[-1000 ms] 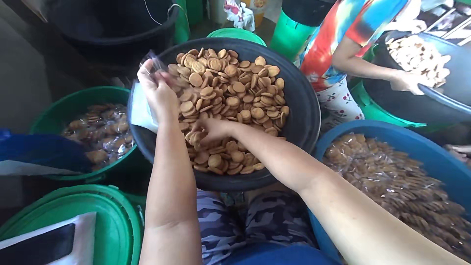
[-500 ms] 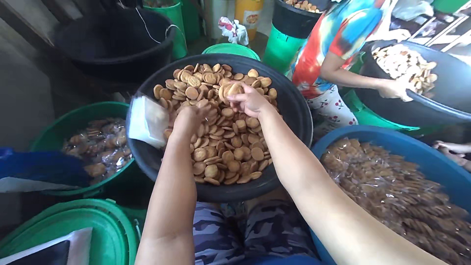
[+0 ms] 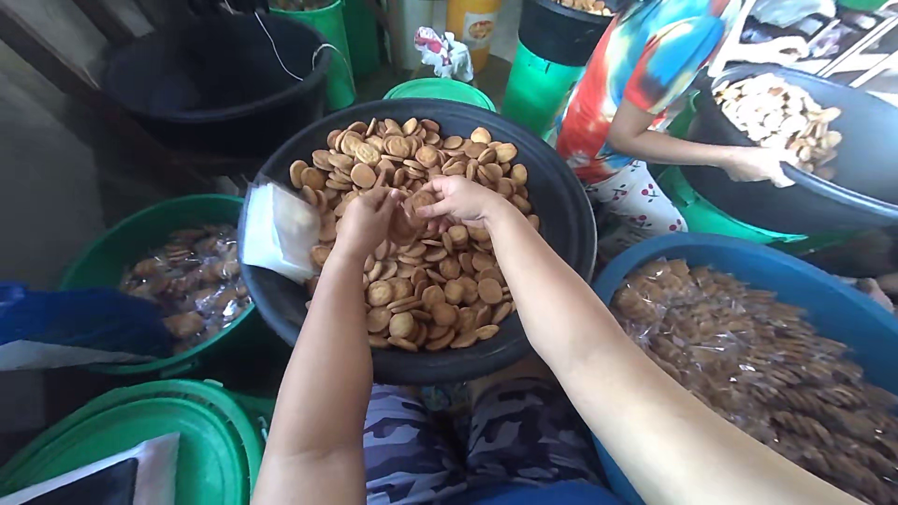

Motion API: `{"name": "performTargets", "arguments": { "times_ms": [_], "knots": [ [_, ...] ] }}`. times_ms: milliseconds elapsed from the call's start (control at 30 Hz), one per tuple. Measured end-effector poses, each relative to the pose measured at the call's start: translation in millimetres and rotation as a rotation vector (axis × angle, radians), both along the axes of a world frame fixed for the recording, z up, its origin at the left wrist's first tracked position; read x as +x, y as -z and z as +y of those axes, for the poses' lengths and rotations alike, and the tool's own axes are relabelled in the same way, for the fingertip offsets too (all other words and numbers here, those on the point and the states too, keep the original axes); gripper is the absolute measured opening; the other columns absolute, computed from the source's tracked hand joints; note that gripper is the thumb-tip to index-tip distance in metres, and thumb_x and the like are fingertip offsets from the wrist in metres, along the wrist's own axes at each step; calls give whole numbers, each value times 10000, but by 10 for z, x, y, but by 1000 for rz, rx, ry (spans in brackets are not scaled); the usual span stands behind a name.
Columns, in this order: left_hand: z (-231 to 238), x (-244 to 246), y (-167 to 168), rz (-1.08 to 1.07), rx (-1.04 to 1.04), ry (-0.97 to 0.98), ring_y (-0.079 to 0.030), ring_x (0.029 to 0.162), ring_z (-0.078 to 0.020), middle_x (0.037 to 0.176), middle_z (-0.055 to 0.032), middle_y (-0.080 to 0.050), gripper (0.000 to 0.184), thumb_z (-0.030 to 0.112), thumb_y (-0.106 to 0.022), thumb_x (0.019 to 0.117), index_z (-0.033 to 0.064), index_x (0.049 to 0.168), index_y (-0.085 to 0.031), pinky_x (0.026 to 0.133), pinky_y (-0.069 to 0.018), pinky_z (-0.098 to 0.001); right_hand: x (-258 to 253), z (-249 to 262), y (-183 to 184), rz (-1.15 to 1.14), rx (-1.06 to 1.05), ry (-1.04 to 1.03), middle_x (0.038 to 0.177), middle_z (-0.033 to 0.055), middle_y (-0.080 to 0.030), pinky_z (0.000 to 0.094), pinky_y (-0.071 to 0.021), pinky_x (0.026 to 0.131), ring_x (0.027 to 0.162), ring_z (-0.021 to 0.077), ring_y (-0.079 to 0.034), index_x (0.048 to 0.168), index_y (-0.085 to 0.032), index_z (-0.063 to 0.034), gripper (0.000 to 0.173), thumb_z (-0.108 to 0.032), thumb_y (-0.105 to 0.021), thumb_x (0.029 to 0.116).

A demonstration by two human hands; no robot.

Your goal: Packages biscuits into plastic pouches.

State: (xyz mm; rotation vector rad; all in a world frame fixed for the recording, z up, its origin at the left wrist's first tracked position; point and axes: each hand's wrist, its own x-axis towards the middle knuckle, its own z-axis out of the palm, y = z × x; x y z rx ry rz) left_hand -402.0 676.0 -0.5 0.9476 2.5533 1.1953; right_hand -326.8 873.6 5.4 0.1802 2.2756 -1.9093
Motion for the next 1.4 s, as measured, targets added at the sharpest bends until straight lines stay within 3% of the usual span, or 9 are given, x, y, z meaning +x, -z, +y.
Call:
{"name": "performTargets", "arguments": {
  "times_ms": [200, 400, 500, 733, 900, 1033, 1167, 1233, 1400],
  "knots": [
    [74, 99, -25, -108, 137, -35, -657, 1092, -204, 1164, -101, -709, 395, 348, -400, 1126, 134, 1249, -708, 988, -489, -482, -22, -106, -18, 174, 235, 48, 937, 127, -722, 314, -569, 597, 643, 151, -664, 1307, -541, 0, 453, -199, -746, 955],
    [-59, -75, 11, -184, 441, -18, -694, 1049, -143, 1204, -63, -712, 383, 320, -427, 1117, 77, 1281, -673, 926, -578, -380, -51, 12, 14, 571, 395, -30, 1405, 183, -539, 375, -539, 995, 1298, 251, -545, 1065, -743, -49, 235, -257, -712, 962],
    [-119, -81, -27, -160, 392, 19, -633, 1171, -154, 1277, -69, -672, 384, 324, -421, 1115, 74, 1251, -679, 1012, -518, -410, -65, -41, 38, 607, 545, -33, 1421, 180, -552, 491, -477, 1056, 1326, 294, -522, 1002, -781, -77, 241, -294, -780, 896],
    [-138, -8, -106, -402, 422, -61, -679, 1046, -188, 1229, -70, -681, 418, 399, -458, 1099, 91, 1324, -629, 887, -575, -428, -17, -269, 3, 640, 607, 102, 1008, 108, -776, 417, -571, 921, 958, 194, -736, 1042, -791, -35, 200, -187, -678, 978],
    [-90, -82, -6, -182, 438, -248, -620, 754, -124, 819, -31, -633, 446, 446, -489, 1080, 61, 933, -658, 750, -536, -371, 7, -382, -119, 101, -76, 221, 733, 38, -618, 262, -530, 506, 528, 111, -580, 932, -631, -29, 289, -278, -571, 1064],
    [-69, -44, -21, -127, 799, -112, -699, 880, -99, 934, 15, -726, 214, 252, -543, 1068, 112, 932, -632, 828, -580, -319, 19, -493, -83, -245, -451, 130, 640, -18, -534, 221, -373, 413, 452, 74, -436, 815, -528, -152, 356, -341, -392, 1085],
    [36, 3, 2, -217, 944, -381, -638, 704, -126, 761, 0, -629, 273, 302, -563, 1060, 97, 881, -588, 700, -565, -345, 6, -748, 41, 196, -321, 335, 947, 52, -673, 302, -548, 739, 817, 109, -637, 1094, -641, -44, 189, -190, -528, 1058],
    [38, 37, 37, -460, 1006, -519, -648, 764, -154, 862, -53, -640, 422, 451, -461, 1089, 55, 1105, -607, 725, -578, -376, 13, -887, 166, 610, -127, 209, 1329, 171, -628, 384, -519, 1043, 1201, 201, -625, 1376, -553, 48, 370, -118, -519, 1047],
    [61, 149, 145, -620, 920, -304, -659, 983, -123, 1097, -28, -677, 539, 535, -318, 1099, 109, 1305, -577, 888, -572, -369, -45, -948, 51, 1045, 224, 257, 1316, 220, -663, 415, -544, 1053, 1208, 270, -661, 1348, -603, 93, 490, -11, -749, 892]
  ]
}}
